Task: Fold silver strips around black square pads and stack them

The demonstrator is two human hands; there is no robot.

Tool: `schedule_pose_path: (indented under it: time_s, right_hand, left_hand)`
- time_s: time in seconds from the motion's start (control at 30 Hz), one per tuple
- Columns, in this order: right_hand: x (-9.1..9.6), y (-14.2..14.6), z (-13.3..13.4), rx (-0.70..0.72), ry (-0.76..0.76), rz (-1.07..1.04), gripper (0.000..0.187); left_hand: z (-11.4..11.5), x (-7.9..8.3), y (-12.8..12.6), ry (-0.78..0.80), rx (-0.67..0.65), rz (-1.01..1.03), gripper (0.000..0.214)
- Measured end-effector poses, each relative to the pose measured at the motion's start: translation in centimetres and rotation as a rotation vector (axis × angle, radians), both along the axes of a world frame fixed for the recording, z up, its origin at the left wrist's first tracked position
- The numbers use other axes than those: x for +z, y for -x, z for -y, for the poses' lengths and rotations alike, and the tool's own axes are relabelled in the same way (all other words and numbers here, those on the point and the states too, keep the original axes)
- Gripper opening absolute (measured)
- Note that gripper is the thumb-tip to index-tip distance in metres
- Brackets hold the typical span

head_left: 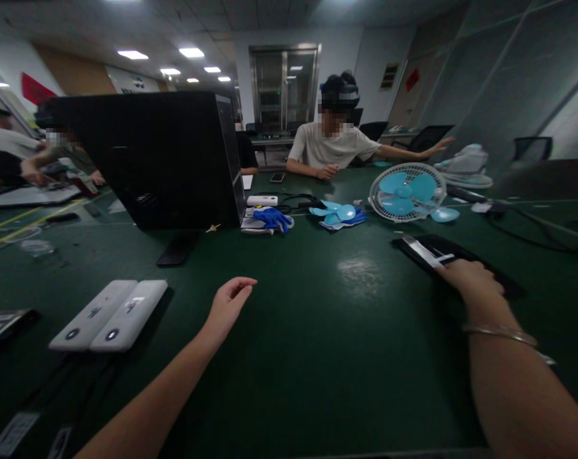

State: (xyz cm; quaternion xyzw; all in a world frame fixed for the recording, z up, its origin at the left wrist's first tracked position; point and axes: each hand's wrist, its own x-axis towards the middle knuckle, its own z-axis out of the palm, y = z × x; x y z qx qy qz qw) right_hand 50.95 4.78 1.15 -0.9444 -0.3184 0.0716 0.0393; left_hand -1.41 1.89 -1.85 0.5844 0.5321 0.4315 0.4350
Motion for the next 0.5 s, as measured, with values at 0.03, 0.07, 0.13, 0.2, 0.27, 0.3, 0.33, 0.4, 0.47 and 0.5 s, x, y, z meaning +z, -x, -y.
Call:
schedule_pose_path:
  time_s: [0.03, 0.07, 0.13, 0.2, 0.27, 0.3, 0.33, 0.4, 0.47, 0.5]
  right_hand:
    - [0.1, 0.0, 0.0, -0.012, 0.011, -0.012, 0.068]
    - [0.1, -0.1, 0.0, -0.022, 0.020, -0.022, 0.067]
    - [0.0, 0.0, 0.0, -0.029, 0.021, -0.023, 0.067]
    - [-0.1, 0.1, 0.0, -0.023, 0.010, -0.006, 0.067]
    - [-0.3, 0.3, 0.0, 0.006, -0.002, 0.015, 0.071]
    - [-0.4, 0.4, 0.1, 0.029, -0.005, 0.023, 0.073]
    - [-0.5, 0.4, 0.1, 0.054, -0.006, 0.026, 0.074]
    - [-0.7, 0.4, 0.1, 0.092, -0.003, 0.022, 0.071]
    - [-1.0, 0.1, -0.1, 0.110, -0.004, 0.017, 0.068]
    - [-1.2, 0.0, -0.2, 0.119, -0.012, 0.017, 0.067]
  left_hand:
    - [0.0, 0.0, 0.0, -0.001, -0.001, -0.001, 0.024]
    - [0.0, -0.1, 0.0, -0.001, -0.002, -0.003, 0.024]
    - [0.0, -0.1, 0.0, 0.001, -0.008, -0.006, 0.024]
    - [0.1, -0.1, 0.0, 0.004, -0.013, -0.006, 0.024]
    - [0.1, -0.1, 0.1, 0.008, -0.015, -0.005, 0.025]
    - [0.1, -0.1, 0.1, 0.011, -0.014, -0.005, 0.025]
    - [0.1, -0.1, 0.1, 0.012, -0.012, -0.004, 0.025]
    - [0.1, -0.1, 0.1, 0.014, -0.014, -0.002, 0.025]
    - [0.1, -0.2, 0.1, 0.014, -0.015, -0.002, 0.026]
    - [0.0, -0.3, 0.2, 0.011, -0.013, -0.001, 0.026]
